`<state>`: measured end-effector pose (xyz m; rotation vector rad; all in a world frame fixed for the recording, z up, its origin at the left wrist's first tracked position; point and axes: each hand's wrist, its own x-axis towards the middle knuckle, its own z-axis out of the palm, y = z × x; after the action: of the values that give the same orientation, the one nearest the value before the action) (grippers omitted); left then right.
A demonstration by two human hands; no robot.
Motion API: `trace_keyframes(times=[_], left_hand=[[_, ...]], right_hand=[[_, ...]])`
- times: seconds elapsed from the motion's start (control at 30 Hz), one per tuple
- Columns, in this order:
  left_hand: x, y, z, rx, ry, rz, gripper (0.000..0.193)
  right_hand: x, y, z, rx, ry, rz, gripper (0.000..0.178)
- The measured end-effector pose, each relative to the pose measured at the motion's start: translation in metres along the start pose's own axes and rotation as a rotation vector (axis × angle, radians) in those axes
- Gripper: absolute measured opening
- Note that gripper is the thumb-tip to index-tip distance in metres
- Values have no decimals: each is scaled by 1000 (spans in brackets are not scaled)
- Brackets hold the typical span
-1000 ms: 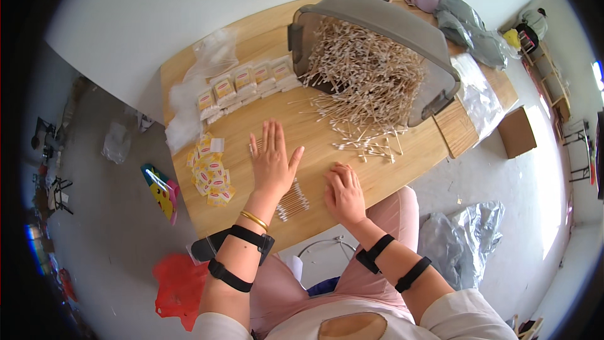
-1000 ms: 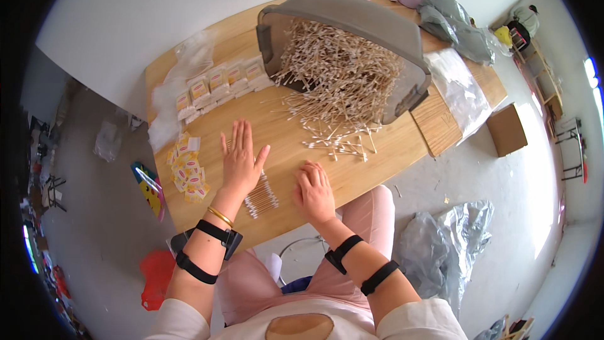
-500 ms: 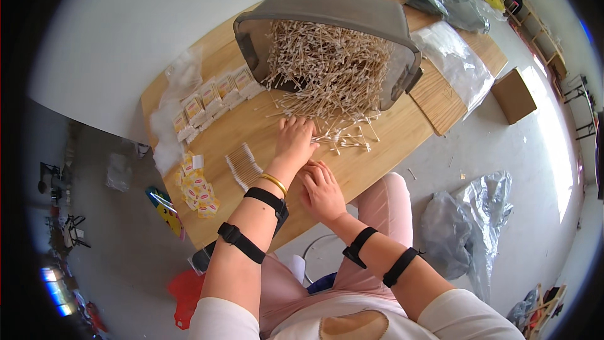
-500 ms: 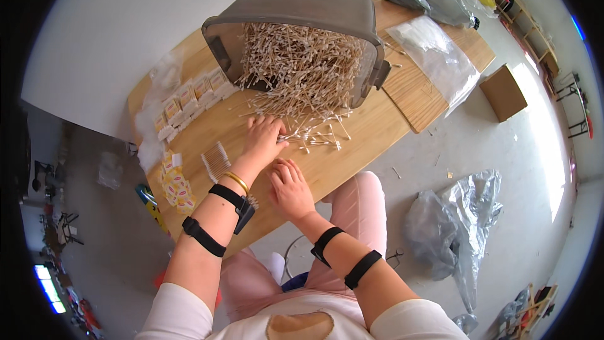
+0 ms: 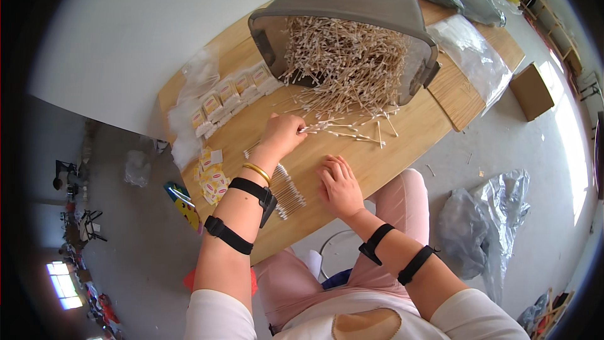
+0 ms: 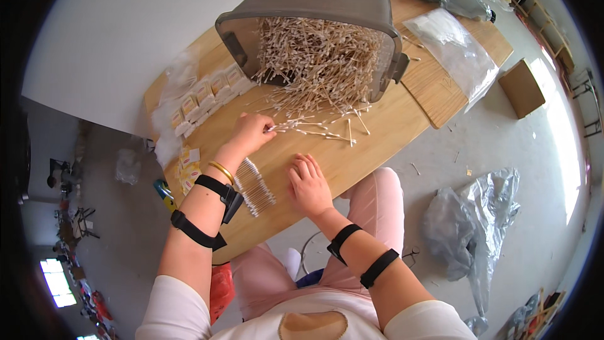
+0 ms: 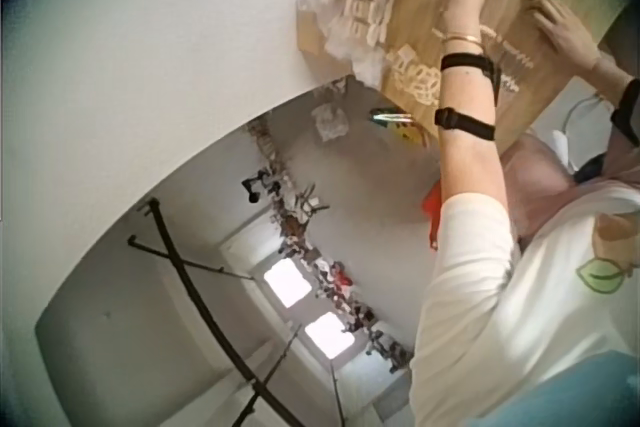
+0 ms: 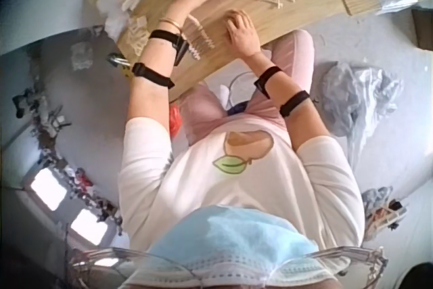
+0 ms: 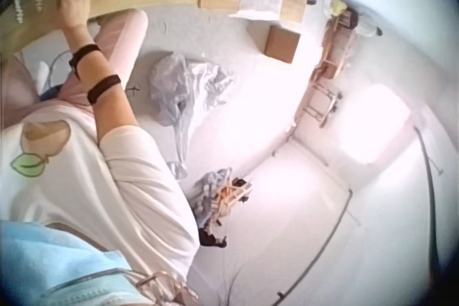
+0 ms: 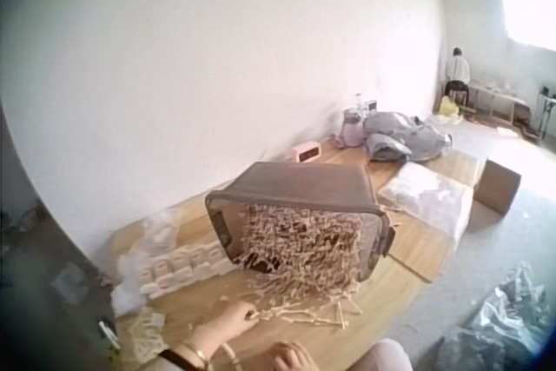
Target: Arranging cotton swabs and sealing them in small plastic bags using an impulse sealer.
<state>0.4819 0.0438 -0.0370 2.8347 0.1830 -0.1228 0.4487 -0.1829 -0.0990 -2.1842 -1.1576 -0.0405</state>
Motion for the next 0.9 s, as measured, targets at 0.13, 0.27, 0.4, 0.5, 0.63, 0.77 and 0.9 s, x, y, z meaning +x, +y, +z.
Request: trace_keyframes(times=[0.13,0.27,0.4,0.5,0.63,0.77,0.9], left_hand=[[-10,-16,-22,21,-25,-74,18],[-19,-23,-25,-60,-39,-115,20],[-26,-27,-21,-55,-43,-126,23],[-22,-24,-24,-70,-46,-135,17],[-25,-39,-28,-99,-11,-132,16],[-40,-70,-33,-66,18,-156,22],[-45,-87,-42,23,22,-234,20]], right_hand=[[2,-1,-2,51,38,25,38],[29,-3,-7,160,129,203,40],[88,-1,-14,60,262,164,41],[104,24,-3,-80,82,113,34],[108,50,1,-167,78,81,27],[106,62,-9,-189,131,16,19],[101,63,-24,-219,189,29,28]])
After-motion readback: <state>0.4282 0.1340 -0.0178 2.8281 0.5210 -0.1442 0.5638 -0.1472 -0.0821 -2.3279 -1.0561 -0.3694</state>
